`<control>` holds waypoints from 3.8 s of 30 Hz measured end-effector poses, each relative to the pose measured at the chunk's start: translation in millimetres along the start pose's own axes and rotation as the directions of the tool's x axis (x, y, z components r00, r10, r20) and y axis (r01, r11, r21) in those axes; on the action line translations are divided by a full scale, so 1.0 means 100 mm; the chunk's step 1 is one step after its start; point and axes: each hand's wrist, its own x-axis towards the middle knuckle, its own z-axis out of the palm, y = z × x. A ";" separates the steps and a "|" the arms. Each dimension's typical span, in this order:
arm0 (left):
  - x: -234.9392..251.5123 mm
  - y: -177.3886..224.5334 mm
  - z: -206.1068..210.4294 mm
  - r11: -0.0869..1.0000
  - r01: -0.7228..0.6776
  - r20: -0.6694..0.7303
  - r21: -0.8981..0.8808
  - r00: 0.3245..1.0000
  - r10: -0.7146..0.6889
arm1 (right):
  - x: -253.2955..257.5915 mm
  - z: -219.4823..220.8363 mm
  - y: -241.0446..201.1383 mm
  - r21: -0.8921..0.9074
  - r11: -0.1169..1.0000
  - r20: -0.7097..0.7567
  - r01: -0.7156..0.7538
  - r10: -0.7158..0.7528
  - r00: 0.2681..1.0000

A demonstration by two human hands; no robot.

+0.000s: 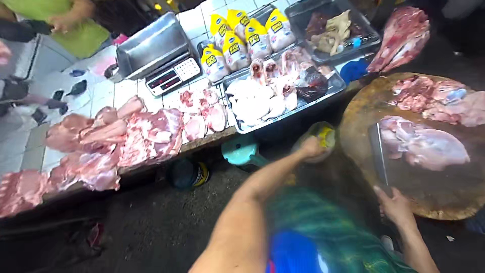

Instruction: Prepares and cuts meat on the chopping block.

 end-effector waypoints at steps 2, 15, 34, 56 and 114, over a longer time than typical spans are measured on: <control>-0.64 -0.39 -0.51 0.989 -0.010 -0.094 0.147 0.995 0.024 | -0.02 0.01 0.00 -0.030 0.999 0.010 -0.021 0.021 1.000; -3.08 -1.55 0.21 0.965 0.261 0.046 0.039 0.964 -0.262 | 0.02 0.02 -0.06 -0.151 0.987 -0.013 -0.061 0.060 0.998; -2.93 -0.93 -1.88 0.833 -0.488 -0.593 -0.261 0.762 0.261 | 0.02 0.30 -0.44 0.009 0.995 -0.164 -0.095 0.095 0.982; -0.59 0.48 -0.25 0.433 -0.397 -0.076 -0.809 0.801 0.593 | -0.74 0.53 0.02 0.134 0.965 0.048 -0.224 0.220 0.974; -3.13 -1.46 0.24 0.796 0.582 -0.207 0.168 0.810 -0.548 | -0.92 1.28 0.23 -0.453 0.891 0.120 0.001 0.060 0.991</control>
